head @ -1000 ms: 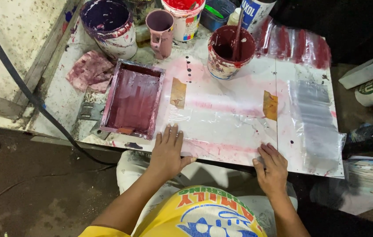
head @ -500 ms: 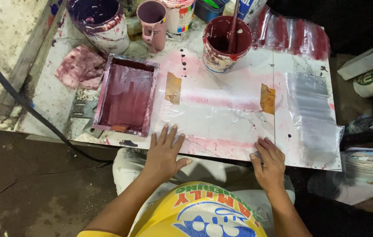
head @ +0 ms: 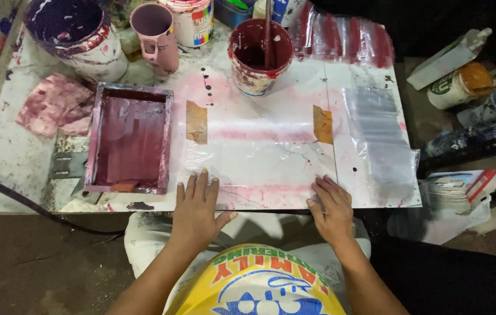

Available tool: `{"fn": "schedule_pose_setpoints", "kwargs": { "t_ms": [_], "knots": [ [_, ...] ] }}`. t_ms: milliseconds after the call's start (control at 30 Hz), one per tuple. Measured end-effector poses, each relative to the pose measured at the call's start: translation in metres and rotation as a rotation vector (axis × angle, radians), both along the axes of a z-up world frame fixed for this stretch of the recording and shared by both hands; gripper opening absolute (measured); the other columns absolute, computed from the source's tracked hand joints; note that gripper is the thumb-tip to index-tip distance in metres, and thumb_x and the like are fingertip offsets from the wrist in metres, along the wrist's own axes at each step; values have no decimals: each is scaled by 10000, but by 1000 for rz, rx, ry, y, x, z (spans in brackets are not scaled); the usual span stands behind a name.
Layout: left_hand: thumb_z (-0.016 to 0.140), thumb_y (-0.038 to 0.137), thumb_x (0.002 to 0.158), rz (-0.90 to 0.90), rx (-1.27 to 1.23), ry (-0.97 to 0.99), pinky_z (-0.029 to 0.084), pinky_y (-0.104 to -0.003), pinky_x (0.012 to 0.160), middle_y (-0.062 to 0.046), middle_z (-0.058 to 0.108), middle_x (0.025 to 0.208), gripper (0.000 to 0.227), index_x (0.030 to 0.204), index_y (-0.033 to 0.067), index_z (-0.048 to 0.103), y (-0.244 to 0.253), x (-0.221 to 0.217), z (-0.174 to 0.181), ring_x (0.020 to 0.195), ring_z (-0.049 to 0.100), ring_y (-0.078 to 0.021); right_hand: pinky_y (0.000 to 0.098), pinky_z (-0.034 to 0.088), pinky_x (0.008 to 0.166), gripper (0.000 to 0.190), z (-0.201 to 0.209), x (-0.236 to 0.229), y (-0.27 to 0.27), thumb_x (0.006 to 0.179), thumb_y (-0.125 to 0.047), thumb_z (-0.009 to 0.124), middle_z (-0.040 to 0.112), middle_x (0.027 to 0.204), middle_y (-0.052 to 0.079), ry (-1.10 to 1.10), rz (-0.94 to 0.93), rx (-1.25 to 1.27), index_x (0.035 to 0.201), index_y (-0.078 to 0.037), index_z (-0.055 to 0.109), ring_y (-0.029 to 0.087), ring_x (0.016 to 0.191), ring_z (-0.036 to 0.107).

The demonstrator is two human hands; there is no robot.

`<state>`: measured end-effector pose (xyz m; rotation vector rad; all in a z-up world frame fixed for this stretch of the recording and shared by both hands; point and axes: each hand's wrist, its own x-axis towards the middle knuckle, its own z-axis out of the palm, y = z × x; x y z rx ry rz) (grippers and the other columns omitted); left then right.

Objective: The person smooths a clear plastic sheet over a white surface using both hands. They then pick up a rectangular screen printing frame filled with red ink and place it onto the plastic sheet. Finally, they pick up a container of red ink and stir it with a stick.

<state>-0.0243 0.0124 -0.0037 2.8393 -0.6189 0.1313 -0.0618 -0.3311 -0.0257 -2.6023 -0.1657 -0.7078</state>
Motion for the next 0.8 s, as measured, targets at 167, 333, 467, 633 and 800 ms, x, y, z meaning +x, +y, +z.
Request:
{"fn": "schedule_pose_setpoints", "kwargs": {
  "t_ms": [167,333,467,633,800],
  "knots": [
    [420,739,943,-60,-61,17,315,-660,1123,-278,438,1524,862,1465,60,516,-15,9,4,1444,378,-493,417,438,1063,338,-1,0,-2,988,-389,654,733,1244,47,2,-2,1,1194,-141,754,251,1231,654],
    [398,739,955,-74,-66,21,336,-620,1132,-265,458,1510,841,1425,61,558,-15,13,-1,1453,376,-478,421,451,1046,325,4,1,-1,980,-370,668,743,1213,60,-2,8,21,1185,-136,760,263,1198,669],
    [425,746,946,-73,-87,56,337,-618,1135,-274,455,1510,863,1418,38,563,-12,14,-4,1451,371,-486,427,451,1059,336,-2,-2,-3,969,-369,681,730,1256,51,-6,19,8,1208,-141,748,255,1244,650],
    [551,639,942,-59,-244,-110,304,-618,1166,-262,374,1592,801,1461,30,512,3,19,-10,1474,329,-483,428,442,1119,420,0,-4,-6,944,-329,683,699,1325,139,-54,125,-24,1255,-48,704,317,1314,633],
    [798,314,881,120,-360,-395,511,-521,894,-243,631,1232,533,1304,51,608,66,41,19,1066,601,-417,502,445,1172,424,14,-8,2,985,-177,629,559,1451,289,-71,146,165,1335,63,609,440,1353,544]
  ]
}}
